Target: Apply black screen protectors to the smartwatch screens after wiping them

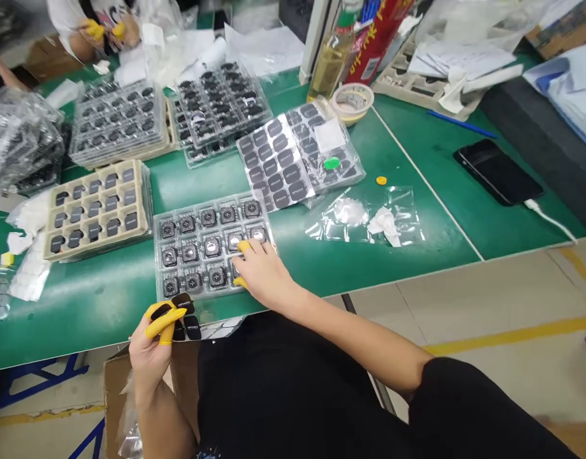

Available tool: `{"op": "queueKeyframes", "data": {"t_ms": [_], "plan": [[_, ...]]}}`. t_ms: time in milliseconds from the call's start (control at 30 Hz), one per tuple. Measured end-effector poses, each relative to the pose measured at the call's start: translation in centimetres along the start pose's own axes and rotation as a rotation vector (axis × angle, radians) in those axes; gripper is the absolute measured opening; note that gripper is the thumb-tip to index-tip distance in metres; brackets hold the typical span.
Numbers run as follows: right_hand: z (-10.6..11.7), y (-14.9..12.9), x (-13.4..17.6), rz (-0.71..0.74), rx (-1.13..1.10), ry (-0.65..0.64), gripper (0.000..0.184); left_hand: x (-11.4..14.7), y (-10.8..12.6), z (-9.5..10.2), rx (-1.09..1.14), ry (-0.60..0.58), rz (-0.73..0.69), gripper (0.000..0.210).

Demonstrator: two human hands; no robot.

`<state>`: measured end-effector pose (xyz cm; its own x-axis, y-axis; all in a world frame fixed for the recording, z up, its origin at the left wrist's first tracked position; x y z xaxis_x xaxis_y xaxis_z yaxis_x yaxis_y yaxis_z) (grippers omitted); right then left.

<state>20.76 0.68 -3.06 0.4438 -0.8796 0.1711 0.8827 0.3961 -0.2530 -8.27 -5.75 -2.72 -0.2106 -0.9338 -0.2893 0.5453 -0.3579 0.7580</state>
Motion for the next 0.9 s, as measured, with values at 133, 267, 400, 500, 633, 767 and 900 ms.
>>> {"op": "queueKeyframes", "data": {"t_ms": [133, 267, 400, 500, 633, 767, 900], "plan": [[1.0, -0.6, -0.6, 0.07, 0.111, -0.006, 0.018, 0.7, -0.9, 1.4, -0.1, 0.108, 0.098, 0.02], [1.7, -1.3, -1.5, 0.153, 0.209, -0.051, 0.013, 0.9, -2.2, 1.7, -0.103, 0.139, 0.139, 0.021], [1.6, -1.7, -2.0, 0.206, 0.257, -0.111, 0.015, 0.6, -2.2, 1.0, -0.11, 0.132, 0.109, 0.023], [1.3, -1.8, -1.8, 0.226, 0.287, -0.127, 0.017, 0.5, -1.8, 0.5, -0.142, 0.095, 0.095, 0.025], [1.0, -1.6, -1.1, 0.247, 0.309, -0.119, 0.022, 0.6, -1.8, 0.6, -0.141, 0.073, 0.114, 0.026], [0.8, -1.4, -0.7, 0.27, 0.305, -0.084, 0.03, 0.6, -1.2, 0.4, -0.11, 0.062, 0.149, 0.026], [0.5, -0.8, -0.4, 0.288, 0.269, -0.025, 0.013, 0.3, 0.3, -0.3, -0.078, 0.059, 0.16, 0.033]]}}
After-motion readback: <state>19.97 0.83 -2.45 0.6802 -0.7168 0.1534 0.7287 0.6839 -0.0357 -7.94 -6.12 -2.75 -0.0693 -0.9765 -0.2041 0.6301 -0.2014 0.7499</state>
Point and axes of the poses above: each hand's wrist, its own x-axis away from the middle knuckle, its own z-axis out of the back of the hand, y = z × x, the point moved 3 cm from there along -x, towards the middle knuckle, and after that the axes turned 7 degrees about -y, right-handed, at the moved point
